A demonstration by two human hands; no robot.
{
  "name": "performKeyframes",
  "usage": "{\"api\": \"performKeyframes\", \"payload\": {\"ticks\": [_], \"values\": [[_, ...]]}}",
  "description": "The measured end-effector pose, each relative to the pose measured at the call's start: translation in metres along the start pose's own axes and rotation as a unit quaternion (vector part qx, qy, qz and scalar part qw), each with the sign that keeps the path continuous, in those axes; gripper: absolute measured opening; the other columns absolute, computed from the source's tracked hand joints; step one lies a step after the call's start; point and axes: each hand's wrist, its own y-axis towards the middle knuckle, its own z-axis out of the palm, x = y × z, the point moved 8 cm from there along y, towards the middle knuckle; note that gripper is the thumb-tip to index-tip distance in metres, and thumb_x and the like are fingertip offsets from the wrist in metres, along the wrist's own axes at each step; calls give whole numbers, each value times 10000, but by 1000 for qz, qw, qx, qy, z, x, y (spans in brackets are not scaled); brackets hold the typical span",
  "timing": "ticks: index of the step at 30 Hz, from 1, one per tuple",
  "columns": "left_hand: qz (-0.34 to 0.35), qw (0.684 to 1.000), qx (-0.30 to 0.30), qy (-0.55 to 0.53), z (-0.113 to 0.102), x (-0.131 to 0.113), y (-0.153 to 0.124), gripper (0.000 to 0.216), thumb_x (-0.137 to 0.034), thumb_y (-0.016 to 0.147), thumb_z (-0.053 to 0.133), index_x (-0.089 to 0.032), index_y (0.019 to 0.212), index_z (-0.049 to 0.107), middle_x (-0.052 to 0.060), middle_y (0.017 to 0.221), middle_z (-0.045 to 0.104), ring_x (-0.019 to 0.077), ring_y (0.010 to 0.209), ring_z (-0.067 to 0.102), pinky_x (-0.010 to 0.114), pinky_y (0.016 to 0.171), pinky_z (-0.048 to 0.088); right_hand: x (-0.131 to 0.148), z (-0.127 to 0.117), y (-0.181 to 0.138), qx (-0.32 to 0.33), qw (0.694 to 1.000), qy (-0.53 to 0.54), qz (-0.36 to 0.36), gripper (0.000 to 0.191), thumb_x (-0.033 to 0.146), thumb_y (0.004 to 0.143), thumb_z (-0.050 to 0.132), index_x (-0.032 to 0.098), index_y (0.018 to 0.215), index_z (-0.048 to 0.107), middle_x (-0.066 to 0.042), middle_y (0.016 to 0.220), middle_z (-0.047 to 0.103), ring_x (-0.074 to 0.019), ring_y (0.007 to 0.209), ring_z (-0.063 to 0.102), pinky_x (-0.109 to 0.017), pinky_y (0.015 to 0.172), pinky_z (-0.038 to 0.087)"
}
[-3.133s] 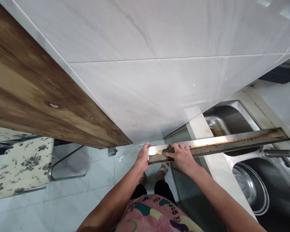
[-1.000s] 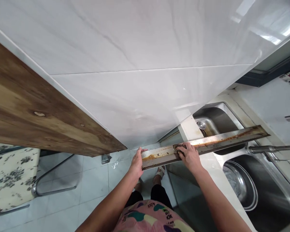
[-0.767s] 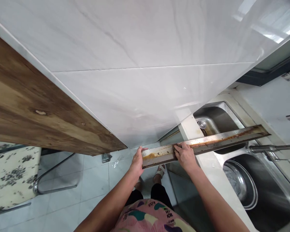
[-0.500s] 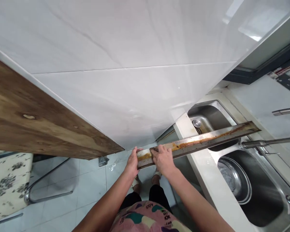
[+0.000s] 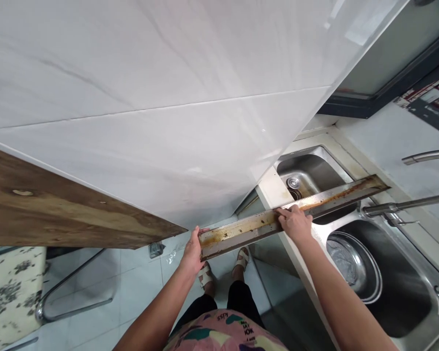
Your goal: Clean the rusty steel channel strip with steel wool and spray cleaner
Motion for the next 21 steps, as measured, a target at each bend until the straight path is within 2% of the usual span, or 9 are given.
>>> {"api": "performKeyframes", "payload": {"ticks": [3, 5, 12, 21], "values": [[2, 1000, -2, 1, 0, 1, 1, 427, -552, 887, 512, -208, 1058, 698, 66, 787, 746, 209, 680, 704, 300, 618, 547, -20, -5, 9, -8, 999, -15, 41, 357, 340, 980, 435, 356, 1217, 701, -96, 1110, 556, -252, 1024, 544, -401, 856, 357], [1, 1000, -2, 0, 0, 1, 1, 439, -567, 879, 517, -208, 1054, 700, 67, 795, 748, 210, 681, 703, 304, 622, 547, -4, -6, 2, -7, 999, -30, 22, 342, 329, 971, 452, 332, 1198, 708, -100, 1121, 560, -250, 1008, 548, -389, 839, 352], [-1, 1000, 10, -18, -2, 6, 2, 471, -597, 865, 525, -202, 1055, 699, 79, 818, 745, 217, 683, 699, 312, 622, 539, 125, 2, -62, -1, 988, -9, -152, 323, 308, 954, 490, 301, 1203, 695, -100, 1108, 576, -249, 1001, 532, -374, 835, 309], [18, 997, 59, -36, 0, 6, 8, 443, -580, 863, 521, -193, 996, 689, 69, 822, 744, 204, 648, 677, 300, 579, 508, 222, 2, -108, 30, 958, 43, -280, 300, 324, 927, 566, 341, 1210, 664, -86, 1130, 559, -255, 1033, 484, -377, 823, 281]]}}
